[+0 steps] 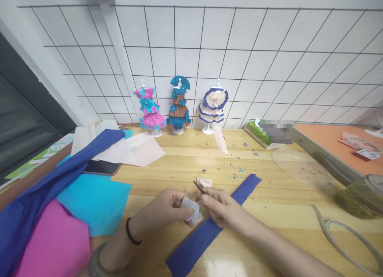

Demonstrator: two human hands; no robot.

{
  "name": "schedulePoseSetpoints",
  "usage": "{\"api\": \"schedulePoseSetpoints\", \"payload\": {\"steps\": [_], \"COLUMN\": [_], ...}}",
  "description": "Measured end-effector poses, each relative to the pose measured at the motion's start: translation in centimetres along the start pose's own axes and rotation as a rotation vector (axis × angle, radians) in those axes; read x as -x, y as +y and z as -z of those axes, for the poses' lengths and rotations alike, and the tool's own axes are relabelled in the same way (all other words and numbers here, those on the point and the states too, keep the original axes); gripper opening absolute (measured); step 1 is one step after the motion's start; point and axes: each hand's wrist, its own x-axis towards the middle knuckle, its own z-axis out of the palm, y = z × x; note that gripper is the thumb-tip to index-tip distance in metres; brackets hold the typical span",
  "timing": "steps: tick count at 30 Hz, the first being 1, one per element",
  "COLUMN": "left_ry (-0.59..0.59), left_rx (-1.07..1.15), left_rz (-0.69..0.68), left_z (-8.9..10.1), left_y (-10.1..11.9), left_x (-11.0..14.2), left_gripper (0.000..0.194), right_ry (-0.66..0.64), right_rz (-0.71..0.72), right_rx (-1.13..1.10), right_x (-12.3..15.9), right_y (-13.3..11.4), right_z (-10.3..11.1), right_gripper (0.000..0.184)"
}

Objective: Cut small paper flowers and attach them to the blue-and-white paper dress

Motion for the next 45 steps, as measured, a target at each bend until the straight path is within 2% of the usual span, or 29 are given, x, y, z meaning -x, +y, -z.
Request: {"api": "schedulePoseSetpoints", "payload": {"steps": [3, 5, 8, 12, 15, 20, 28, 33, 40, 45], "left_ry": [-0.076, -0.122, -0.144, -0.059, 0.014, -0.008, 0.009, 0.018, -0.065, -0.007], "left_rx": [0.009, -0.02, -0.03, -0.029, -0.105, -0.087, -0.097, -0.137, -0.093, -0.097], "left_rz": [0.043, 0.061, 0.073, 0.007, -0.016, -0.007, -0.014, 0.0, 0.021, -0.016], "left_z": [-0.3, -0.4, -0.5, -0.5, -0.5, -0.3, 0.7, 0.5, -0.4, 0.5], "left_y": [-0.1, -0.1, 0.1, 0.2, 0.2, 0.1, 0.2, 0.2, 0.4, -0.2], "left_x": [0.0, 0.1, 0.1, 0.0, -0.1, -0.2, -0.3, -0.2, -0.1, -0.4], "left_gripper": [0.013, 0.013, 0.014, 0.016, 0.022, 0.018, 0.013, 0.013, 0.017, 0.021], "right_ry": [-0.067, -0.102, -0.096, 0.016, 0.008, -0.057, -0.125, -0.041, -0.019, 0.047], "right_rz": [-0.006, -0.019, -0.013, 0.023, 0.025, 0.037, 0.025, -0.063, -0.014, 0.007], "right_rx": [0.075, 0.044, 0.011, 0.083, 0.122, 0.236, 0.244, 0.145, 0.173, 0.138], "right_x": [0.2, 0.4, 0.4, 0.3, 0.3, 0.4, 0.4, 0.2, 0.3, 0.1], "right_y": [-0.4, -0.5, -0.4, -0.3, -0.4, -0.1, -0.4, -0.4, 0.0, 0.1], "right_z": [-0.7, -1.0, -1.2, -0.8, -0.6, -0.5, 0.2, 0.4, -0.6, -0.3], "right_gripper": [0.039, 0.036, 0.03, 0.027, 0.032, 0.028, 0.025, 0.029, 0.028, 0.028]}}
